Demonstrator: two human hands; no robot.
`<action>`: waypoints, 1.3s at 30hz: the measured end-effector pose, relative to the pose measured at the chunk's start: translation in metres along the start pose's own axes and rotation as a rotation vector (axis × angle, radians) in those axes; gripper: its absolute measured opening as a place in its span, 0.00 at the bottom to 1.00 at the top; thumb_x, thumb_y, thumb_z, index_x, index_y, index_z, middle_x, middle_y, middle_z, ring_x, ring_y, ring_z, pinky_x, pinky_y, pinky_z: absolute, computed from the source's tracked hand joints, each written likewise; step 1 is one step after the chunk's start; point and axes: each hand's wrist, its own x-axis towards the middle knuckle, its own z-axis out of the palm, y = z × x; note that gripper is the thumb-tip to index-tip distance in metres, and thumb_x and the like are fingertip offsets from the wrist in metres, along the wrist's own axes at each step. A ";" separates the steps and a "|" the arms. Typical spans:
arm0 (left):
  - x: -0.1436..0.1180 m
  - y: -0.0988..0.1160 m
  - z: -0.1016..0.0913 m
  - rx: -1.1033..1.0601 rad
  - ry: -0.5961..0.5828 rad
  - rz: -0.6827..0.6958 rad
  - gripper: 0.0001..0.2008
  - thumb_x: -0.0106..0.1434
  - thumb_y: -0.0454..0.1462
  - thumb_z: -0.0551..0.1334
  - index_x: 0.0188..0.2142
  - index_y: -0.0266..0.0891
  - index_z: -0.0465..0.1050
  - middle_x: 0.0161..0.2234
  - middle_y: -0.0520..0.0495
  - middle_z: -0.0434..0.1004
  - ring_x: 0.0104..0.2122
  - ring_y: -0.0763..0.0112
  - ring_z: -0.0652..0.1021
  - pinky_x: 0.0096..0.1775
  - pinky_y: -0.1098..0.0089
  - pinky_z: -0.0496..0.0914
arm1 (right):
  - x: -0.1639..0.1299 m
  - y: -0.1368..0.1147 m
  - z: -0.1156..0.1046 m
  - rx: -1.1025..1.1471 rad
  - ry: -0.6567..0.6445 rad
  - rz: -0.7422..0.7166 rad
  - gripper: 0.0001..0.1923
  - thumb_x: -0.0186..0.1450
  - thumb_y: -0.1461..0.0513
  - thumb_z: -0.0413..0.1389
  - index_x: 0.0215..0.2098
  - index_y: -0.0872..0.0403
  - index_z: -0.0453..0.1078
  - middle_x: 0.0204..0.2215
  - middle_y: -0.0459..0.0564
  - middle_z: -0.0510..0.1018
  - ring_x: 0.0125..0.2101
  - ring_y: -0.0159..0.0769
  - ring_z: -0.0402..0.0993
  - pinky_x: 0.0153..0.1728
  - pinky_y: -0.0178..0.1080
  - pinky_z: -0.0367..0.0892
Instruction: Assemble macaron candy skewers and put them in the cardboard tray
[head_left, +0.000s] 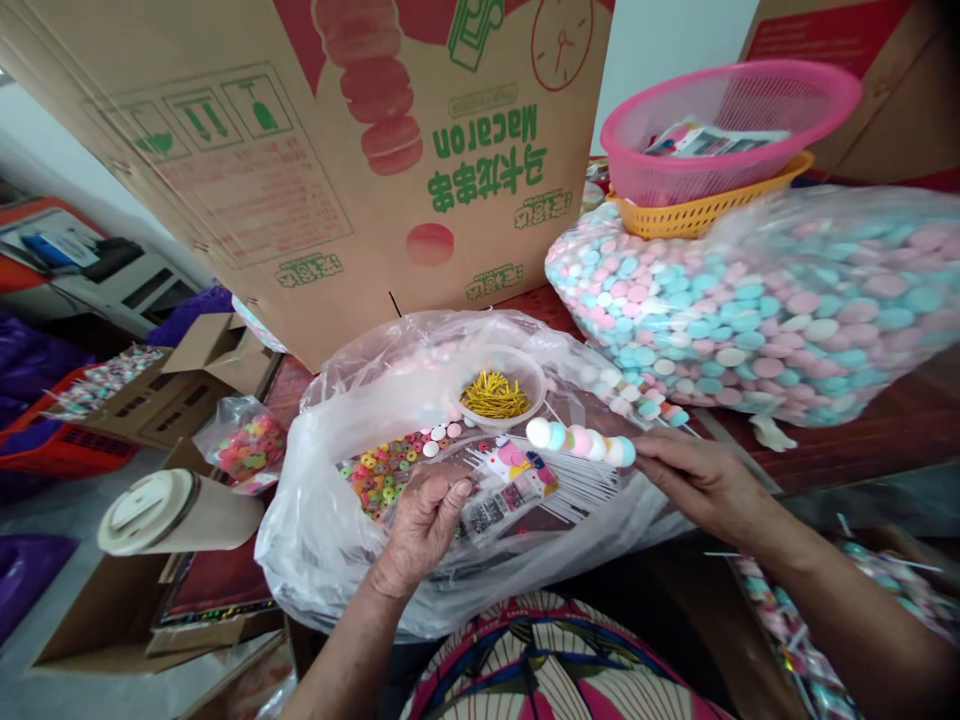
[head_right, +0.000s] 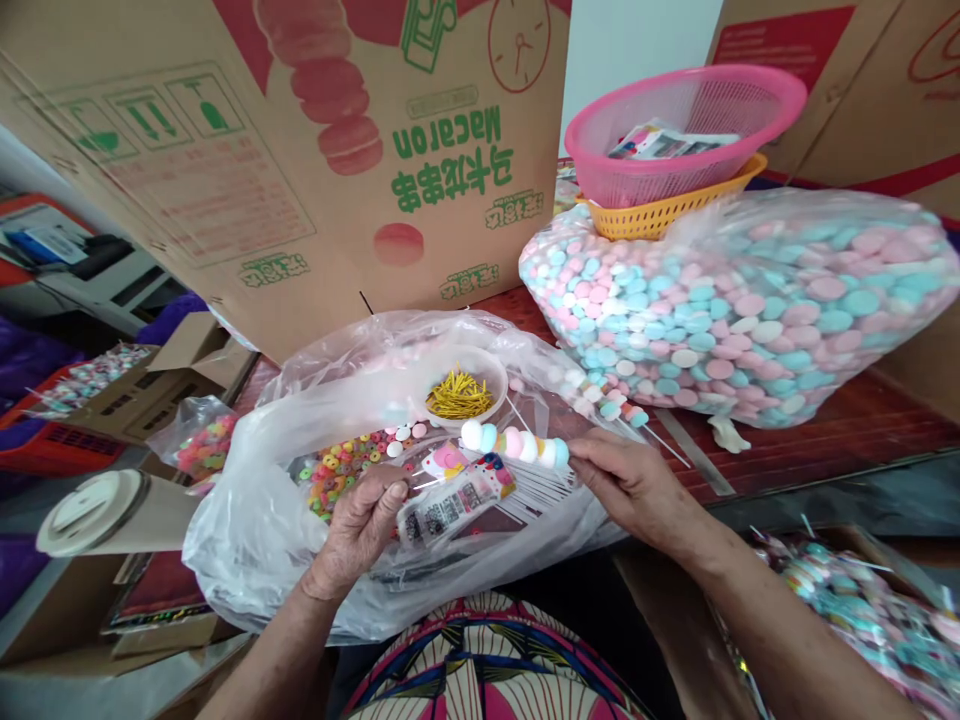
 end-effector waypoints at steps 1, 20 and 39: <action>0.001 0.000 -0.001 -0.001 -0.009 0.002 0.10 0.68 0.38 0.55 0.35 0.39 0.73 0.31 0.47 0.79 0.33 0.68 0.77 0.41 0.65 0.71 | 0.001 0.002 -0.003 -0.024 0.015 -0.020 0.09 0.66 0.64 0.51 0.37 0.53 0.74 0.28 0.49 0.76 0.29 0.33 0.73 0.30 0.32 0.68; 0.026 0.014 0.002 0.167 -0.381 0.029 0.20 0.67 0.47 0.54 0.53 0.39 0.70 0.44 0.39 0.79 0.43 0.60 0.78 0.47 0.59 0.69 | 0.026 -0.003 -0.012 -0.351 -0.276 -0.276 0.14 0.69 0.65 0.45 0.32 0.54 0.71 0.25 0.47 0.70 0.26 0.31 0.67 0.26 0.33 0.55; 0.051 0.037 0.035 -0.295 -0.766 -0.499 0.24 0.51 0.39 0.70 0.48 0.41 0.72 0.43 0.49 0.78 0.45 0.59 0.76 0.47 0.62 0.69 | 0.046 -0.010 0.006 -0.499 -0.468 -0.444 0.09 0.60 0.72 0.51 0.29 0.55 0.70 0.27 0.49 0.74 0.30 0.37 0.65 0.33 0.39 0.54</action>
